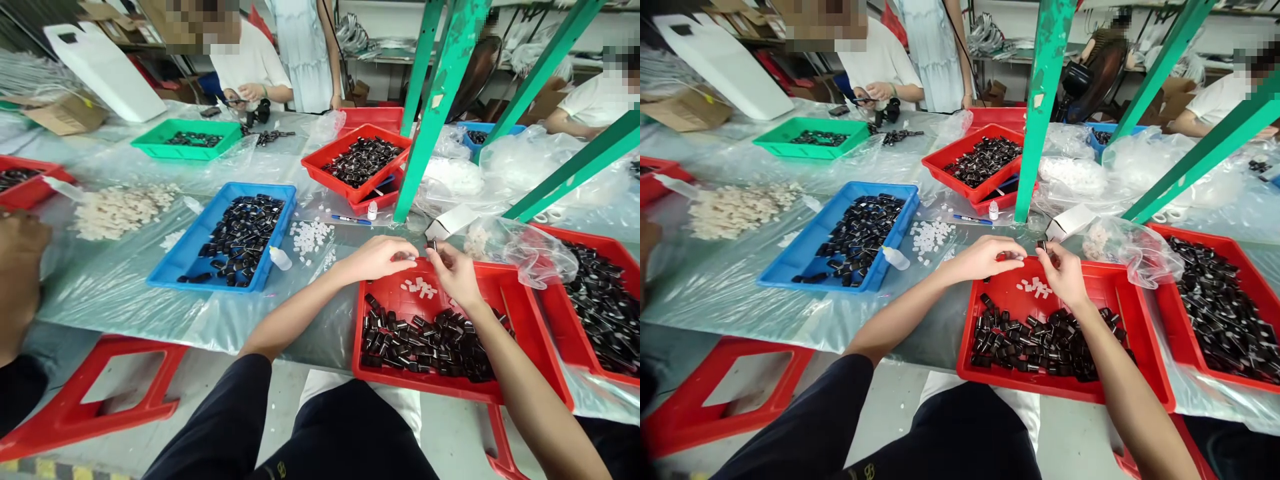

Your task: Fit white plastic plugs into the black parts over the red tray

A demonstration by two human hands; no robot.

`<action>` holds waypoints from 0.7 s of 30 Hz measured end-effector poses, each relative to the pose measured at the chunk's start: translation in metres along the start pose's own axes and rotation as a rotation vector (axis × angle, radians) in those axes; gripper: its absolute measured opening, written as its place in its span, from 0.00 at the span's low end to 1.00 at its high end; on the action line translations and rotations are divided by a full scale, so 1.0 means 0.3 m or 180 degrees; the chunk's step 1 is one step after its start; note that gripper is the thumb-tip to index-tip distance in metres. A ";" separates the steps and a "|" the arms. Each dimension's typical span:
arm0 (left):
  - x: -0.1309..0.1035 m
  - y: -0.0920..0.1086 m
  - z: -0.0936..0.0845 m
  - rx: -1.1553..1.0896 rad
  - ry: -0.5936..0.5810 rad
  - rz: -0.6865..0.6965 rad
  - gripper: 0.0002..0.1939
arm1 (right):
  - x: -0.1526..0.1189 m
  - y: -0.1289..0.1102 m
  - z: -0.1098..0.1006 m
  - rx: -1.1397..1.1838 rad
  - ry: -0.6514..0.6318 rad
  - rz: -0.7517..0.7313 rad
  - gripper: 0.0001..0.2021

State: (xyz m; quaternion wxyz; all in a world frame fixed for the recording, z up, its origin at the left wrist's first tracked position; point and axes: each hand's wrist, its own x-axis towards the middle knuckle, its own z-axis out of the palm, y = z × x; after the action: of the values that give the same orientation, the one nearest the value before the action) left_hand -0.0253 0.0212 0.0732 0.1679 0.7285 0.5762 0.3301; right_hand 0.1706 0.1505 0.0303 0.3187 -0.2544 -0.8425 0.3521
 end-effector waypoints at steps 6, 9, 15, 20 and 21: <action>0.002 -0.030 0.009 -0.0200 0.0655 0.0002 0.12 | -0.010 -0.019 0.014 0.0086 -0.0072 -0.0037 0.21; 0.005 -0.030 0.015 -0.0342 0.0757 -0.0162 0.09 | -0.013 -0.015 0.024 0.0071 -0.0099 -0.0069 0.21; 0.012 -0.035 0.026 -0.0435 0.0709 -0.0246 0.08 | -0.020 -0.016 0.034 0.0089 -0.0090 -0.0086 0.21; 0.008 -0.025 0.012 -0.0232 0.0354 -0.0012 0.09 | -0.024 -0.029 0.033 0.0029 -0.0081 -0.0141 0.20; 0.007 -0.020 0.007 -0.0191 0.0314 0.0066 0.10 | -0.024 -0.028 0.032 0.0004 -0.0080 -0.0156 0.20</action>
State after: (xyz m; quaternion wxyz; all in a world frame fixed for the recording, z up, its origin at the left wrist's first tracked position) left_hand -0.0281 0.0252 0.0685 0.1576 0.7120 0.5661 0.3845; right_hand 0.1668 0.1363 0.0287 0.3168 -0.2291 -0.8521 0.3479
